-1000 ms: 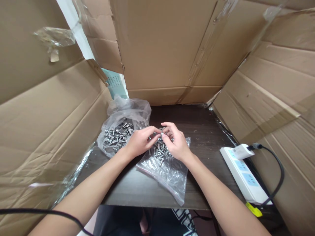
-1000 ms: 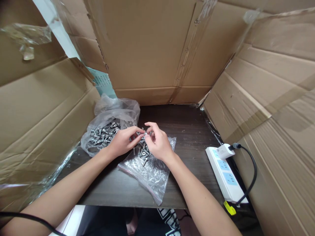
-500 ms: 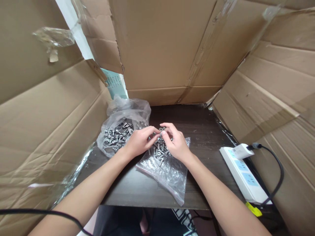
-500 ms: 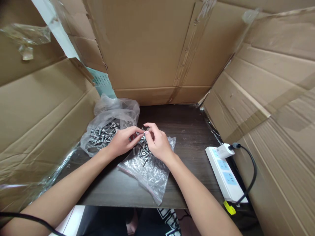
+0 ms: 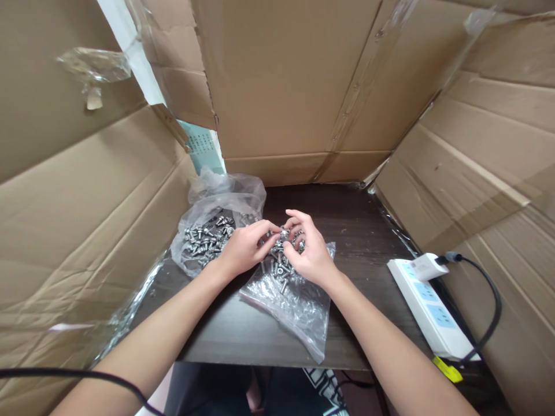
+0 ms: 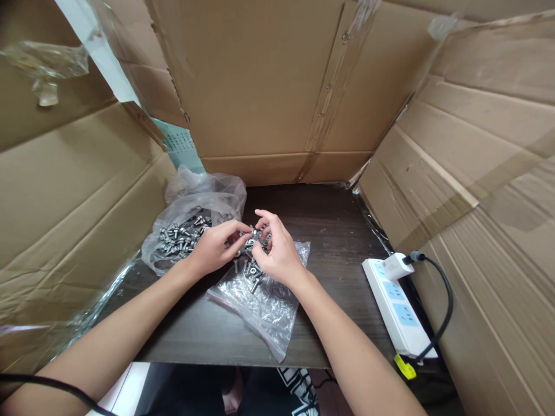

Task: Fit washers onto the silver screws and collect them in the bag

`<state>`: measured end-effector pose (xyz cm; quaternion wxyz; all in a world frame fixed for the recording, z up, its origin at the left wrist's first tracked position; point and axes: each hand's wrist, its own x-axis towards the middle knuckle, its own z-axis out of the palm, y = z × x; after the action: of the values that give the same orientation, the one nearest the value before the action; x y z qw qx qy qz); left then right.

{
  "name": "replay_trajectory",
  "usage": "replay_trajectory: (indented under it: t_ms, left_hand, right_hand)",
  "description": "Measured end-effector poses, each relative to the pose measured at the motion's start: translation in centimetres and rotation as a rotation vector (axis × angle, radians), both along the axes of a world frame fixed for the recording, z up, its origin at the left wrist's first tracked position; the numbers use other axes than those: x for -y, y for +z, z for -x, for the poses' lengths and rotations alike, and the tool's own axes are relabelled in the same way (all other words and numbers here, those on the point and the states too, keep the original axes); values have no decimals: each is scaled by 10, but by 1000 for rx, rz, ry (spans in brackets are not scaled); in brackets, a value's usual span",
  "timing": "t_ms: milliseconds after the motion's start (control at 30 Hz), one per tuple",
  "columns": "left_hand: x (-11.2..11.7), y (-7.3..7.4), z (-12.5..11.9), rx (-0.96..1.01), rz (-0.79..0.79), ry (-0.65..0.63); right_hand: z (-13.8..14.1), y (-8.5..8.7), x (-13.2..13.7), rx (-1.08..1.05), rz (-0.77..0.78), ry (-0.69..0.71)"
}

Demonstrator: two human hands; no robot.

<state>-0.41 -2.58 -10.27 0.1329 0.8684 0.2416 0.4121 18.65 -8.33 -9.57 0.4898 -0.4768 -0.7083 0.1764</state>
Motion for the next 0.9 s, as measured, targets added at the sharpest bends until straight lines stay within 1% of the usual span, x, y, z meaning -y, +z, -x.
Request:
replay_trajectory:
  t_ms: [100, 267, 500, 700, 900]
  left_hand:
    - [1, 0, 0, -5, 3, 2]
    - [1, 1, 0, -13, 1, 9]
    - [0, 2, 0, -1, -17, 6]
    - [2, 2, 0, -8, -23, -5]
    - [-2, 2, 1, -4, -21, -20]
  right_hand:
    - [0, 0, 0, -3, 1, -10]
    - [-2, 0, -1, -34, 51, 20]
    - [-1, 1, 0, -33, 79, 31]
    - [0, 1, 0, -16, 41, 0]
    - [-3, 1, -2, -21, 65, -5]
